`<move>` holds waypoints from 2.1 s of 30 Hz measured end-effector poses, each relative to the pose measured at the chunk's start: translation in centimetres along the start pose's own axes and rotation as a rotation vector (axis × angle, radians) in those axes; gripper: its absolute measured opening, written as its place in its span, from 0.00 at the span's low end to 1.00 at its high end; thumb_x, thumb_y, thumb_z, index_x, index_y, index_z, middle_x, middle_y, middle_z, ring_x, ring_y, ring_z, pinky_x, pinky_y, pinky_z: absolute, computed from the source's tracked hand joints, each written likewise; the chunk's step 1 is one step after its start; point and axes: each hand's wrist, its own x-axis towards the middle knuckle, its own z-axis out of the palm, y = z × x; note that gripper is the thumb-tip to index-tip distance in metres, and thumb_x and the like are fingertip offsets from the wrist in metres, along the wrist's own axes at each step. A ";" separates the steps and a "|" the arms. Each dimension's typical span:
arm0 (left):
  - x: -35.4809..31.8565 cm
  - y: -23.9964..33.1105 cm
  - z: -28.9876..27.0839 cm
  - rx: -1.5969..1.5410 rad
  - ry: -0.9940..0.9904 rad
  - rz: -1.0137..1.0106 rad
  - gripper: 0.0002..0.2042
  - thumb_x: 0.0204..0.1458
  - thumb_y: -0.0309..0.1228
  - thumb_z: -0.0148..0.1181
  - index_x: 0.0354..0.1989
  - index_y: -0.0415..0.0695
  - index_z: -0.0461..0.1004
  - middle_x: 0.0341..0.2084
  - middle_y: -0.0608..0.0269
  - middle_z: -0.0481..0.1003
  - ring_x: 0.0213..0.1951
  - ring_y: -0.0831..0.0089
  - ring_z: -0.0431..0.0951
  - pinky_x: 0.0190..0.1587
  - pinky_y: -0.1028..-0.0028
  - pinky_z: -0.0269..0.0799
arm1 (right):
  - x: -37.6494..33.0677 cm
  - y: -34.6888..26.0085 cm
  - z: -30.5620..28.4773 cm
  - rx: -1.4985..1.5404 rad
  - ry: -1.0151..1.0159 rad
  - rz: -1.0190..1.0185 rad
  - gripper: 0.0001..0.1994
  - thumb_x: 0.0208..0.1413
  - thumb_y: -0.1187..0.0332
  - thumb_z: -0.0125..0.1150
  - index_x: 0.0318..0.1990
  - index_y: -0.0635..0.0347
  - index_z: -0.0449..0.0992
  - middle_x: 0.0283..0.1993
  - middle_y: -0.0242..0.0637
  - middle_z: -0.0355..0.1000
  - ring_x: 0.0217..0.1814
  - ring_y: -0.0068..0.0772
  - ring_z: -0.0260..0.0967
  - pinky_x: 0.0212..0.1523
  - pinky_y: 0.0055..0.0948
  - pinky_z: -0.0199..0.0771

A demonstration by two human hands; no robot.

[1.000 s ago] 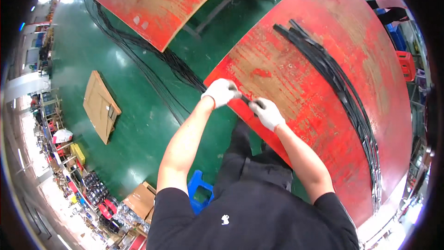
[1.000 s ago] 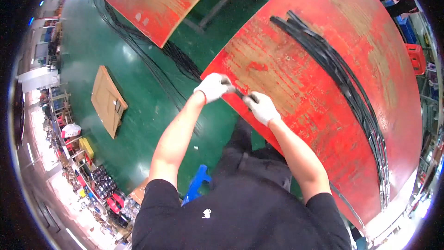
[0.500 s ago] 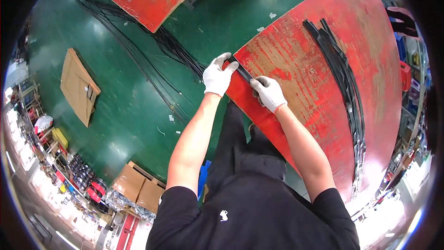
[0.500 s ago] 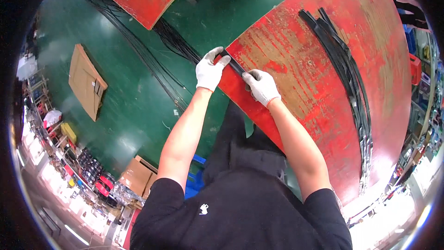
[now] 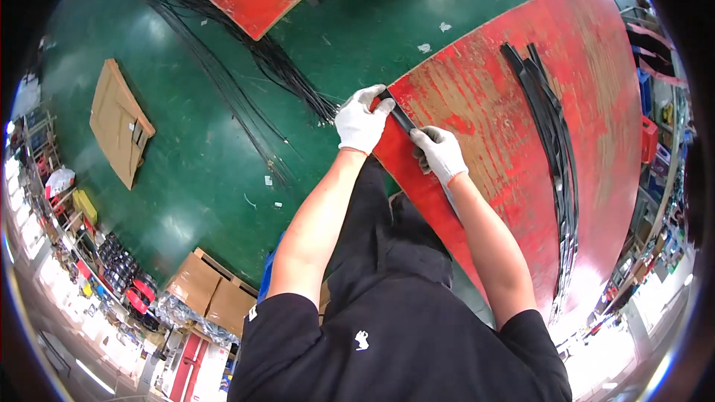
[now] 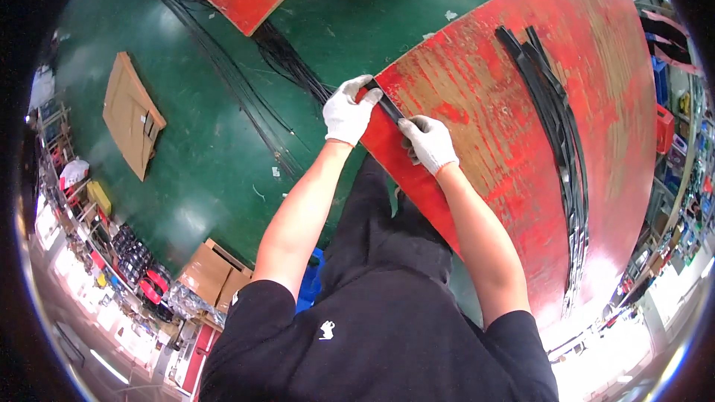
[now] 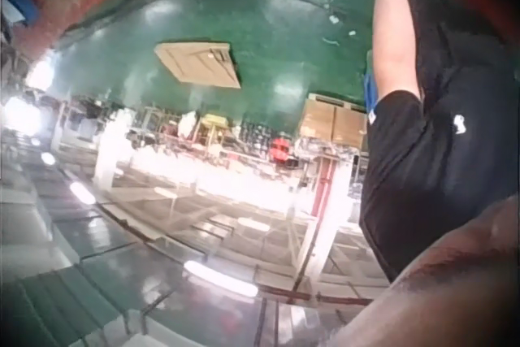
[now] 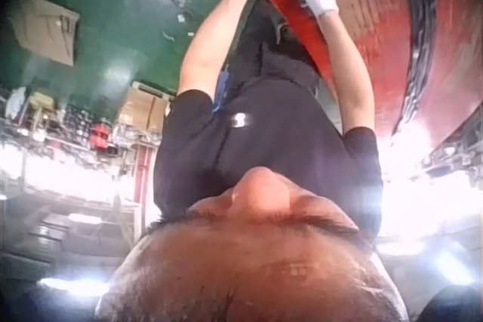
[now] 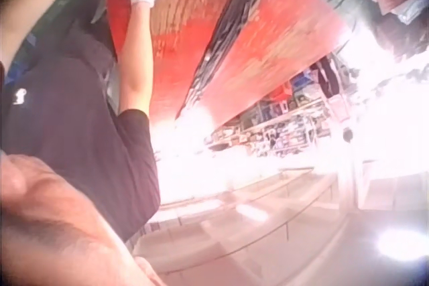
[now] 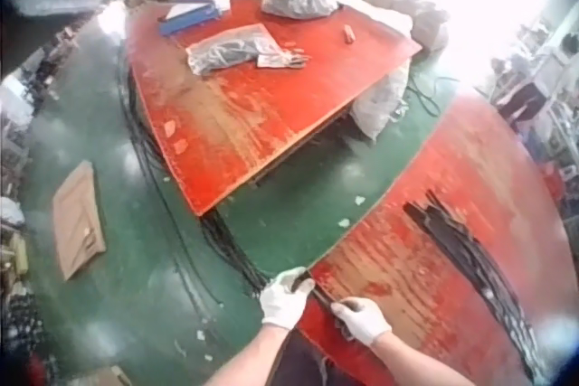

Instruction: Sort and arrange thin black metal or plastic strips on a large red workbench in a fabrication facility.

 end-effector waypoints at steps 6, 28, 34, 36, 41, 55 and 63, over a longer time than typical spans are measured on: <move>-0.1 -0.1 0.0 0.072 0.062 0.047 0.17 0.55 0.45 0.73 0.50 0.52 0.88 0.47 0.61 0.87 0.53 0.59 0.86 0.58 0.64 0.79 | -3.0 3.6 -1.5 -0.575 0.410 -0.385 0.17 0.65 0.53 0.67 0.49 0.57 0.84 0.41 0.45 0.84 0.46 0.49 0.84 0.52 0.41 0.81; 0.0 2.2 -2.9 0.100 -0.144 -0.086 0.23 0.59 0.53 0.66 0.58 0.58 0.85 0.57 0.59 0.83 0.60 0.56 0.83 0.63 0.61 0.77 | -15.7 13.5 -0.9 -1.133 0.362 -0.861 0.30 0.47 0.66 0.74 0.61 0.59 0.76 0.70 0.55 0.69 0.73 0.63 0.65 0.75 0.63 0.62; -2.0 6.2 -2.7 -0.008 -0.188 -0.129 0.22 0.63 0.44 0.67 0.61 0.46 0.84 0.56 0.55 0.85 0.56 0.61 0.85 0.62 0.66 0.75 | -21.3 19.7 -4.4 -0.842 0.504 -0.835 0.22 0.49 0.67 0.70 0.54 0.60 0.80 0.63 0.59 0.76 0.61 0.63 0.76 0.61 0.56 0.77; -1.2 3.4 -0.5 -0.169 -0.194 -0.026 0.21 0.66 0.39 0.67 0.62 0.42 0.82 0.55 0.55 0.85 0.54 0.65 0.83 0.62 0.67 0.74 | -23.4 22.7 -5.9 -0.816 0.568 -0.790 0.21 0.51 0.66 0.68 0.54 0.61 0.80 0.63 0.59 0.76 0.59 0.63 0.77 0.59 0.54 0.79; 1.4 -0.3 1.6 -0.051 -0.177 0.117 0.22 0.65 0.32 0.67 0.64 0.33 0.79 0.63 0.47 0.80 0.61 0.57 0.80 0.69 0.60 0.71 | -26.6 31.1 -6.5 -0.623 0.812 -0.547 0.18 0.59 0.64 0.64 0.57 0.56 0.79 0.68 0.52 0.72 0.51 0.58 0.79 0.52 0.53 0.80; 1.1 1.0 2.4 0.214 -0.133 0.094 0.19 0.55 0.38 0.73 0.51 0.39 0.85 0.47 0.51 0.86 0.45 0.56 0.84 0.51 0.55 0.81 | -36.5 51.5 8.6 0.335 1.052 0.746 0.22 0.63 0.54 0.55 0.58 0.51 0.84 0.65 0.46 0.77 0.66 0.52 0.76 0.66 0.47 0.78; -0.3 3.4 -0.2 0.268 -0.066 -0.050 0.14 0.53 0.38 0.74 0.43 0.43 0.89 0.42 0.54 0.88 0.39 0.60 0.84 0.46 0.53 0.81 | -32.5 51.6 11.4 0.547 1.052 0.769 0.22 0.62 0.51 0.58 0.54 0.52 0.87 0.59 0.48 0.82 0.63 0.54 0.79 0.64 0.47 0.80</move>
